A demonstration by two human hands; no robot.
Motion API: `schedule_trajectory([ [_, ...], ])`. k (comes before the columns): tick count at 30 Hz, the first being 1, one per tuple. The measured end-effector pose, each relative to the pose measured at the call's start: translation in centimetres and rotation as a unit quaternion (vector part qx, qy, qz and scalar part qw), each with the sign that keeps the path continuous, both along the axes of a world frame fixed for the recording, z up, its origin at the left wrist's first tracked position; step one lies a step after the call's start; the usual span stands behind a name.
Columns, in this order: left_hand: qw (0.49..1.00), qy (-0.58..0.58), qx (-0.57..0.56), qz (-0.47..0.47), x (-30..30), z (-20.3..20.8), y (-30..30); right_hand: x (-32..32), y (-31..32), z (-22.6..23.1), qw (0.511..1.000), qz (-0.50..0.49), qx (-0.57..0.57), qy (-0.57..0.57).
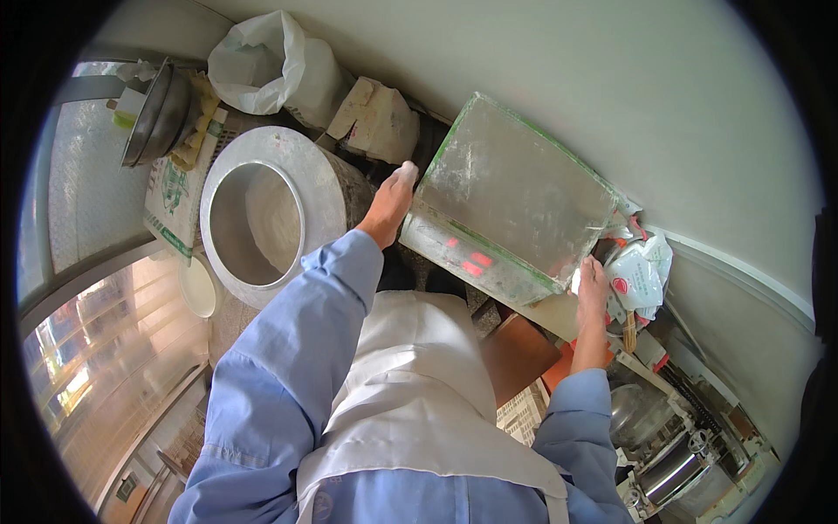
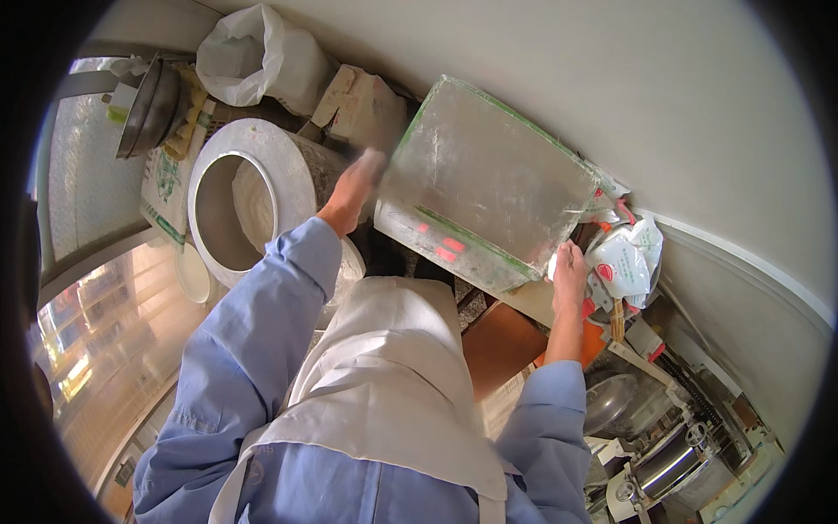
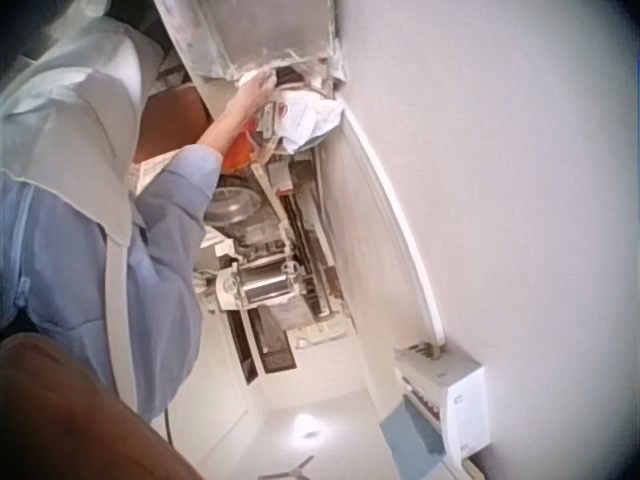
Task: The person cleans a digital scale by wiping its surface with a cloth and scraping residue with a small scraper. They then press buttons on the scale's control panel.
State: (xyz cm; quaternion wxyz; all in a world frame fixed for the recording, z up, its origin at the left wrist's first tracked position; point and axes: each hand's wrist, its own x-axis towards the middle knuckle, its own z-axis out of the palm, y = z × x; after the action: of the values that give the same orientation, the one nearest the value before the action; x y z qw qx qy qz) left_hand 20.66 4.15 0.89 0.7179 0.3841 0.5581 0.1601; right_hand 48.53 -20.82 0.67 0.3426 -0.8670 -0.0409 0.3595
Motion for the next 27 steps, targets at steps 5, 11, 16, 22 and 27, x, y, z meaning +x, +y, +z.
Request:
schedule_trajectory([
  [5,0.997,-0.045,-0.047,0.032,2.0,-1.6,0.0,2.0,-0.3,-1.1,0.992,-0.041,0.071,0.092],
  [11,0.995,-0.042,-0.003,0.087,3.3,-2.3,-0.2,1.7,0.7,-0.5,0.985,-0.087,0.145,0.028],
  [16,0.987,-0.077,0.032,0.139,2.8,0.3,-1.2,2.0,1.6,2.7,0.985,-0.065,0.159,0.017],
  [22,0.961,-0.177,0.022,0.213,-3.1,4.4,-2.8,-0.1,4.6,8.0,0.972,0.058,0.225,0.021],
  [27,0.931,-0.141,0.026,0.335,-9.2,5.4,-3.9,-3.8,9.0,13.7,0.930,0.182,0.277,0.159],
])
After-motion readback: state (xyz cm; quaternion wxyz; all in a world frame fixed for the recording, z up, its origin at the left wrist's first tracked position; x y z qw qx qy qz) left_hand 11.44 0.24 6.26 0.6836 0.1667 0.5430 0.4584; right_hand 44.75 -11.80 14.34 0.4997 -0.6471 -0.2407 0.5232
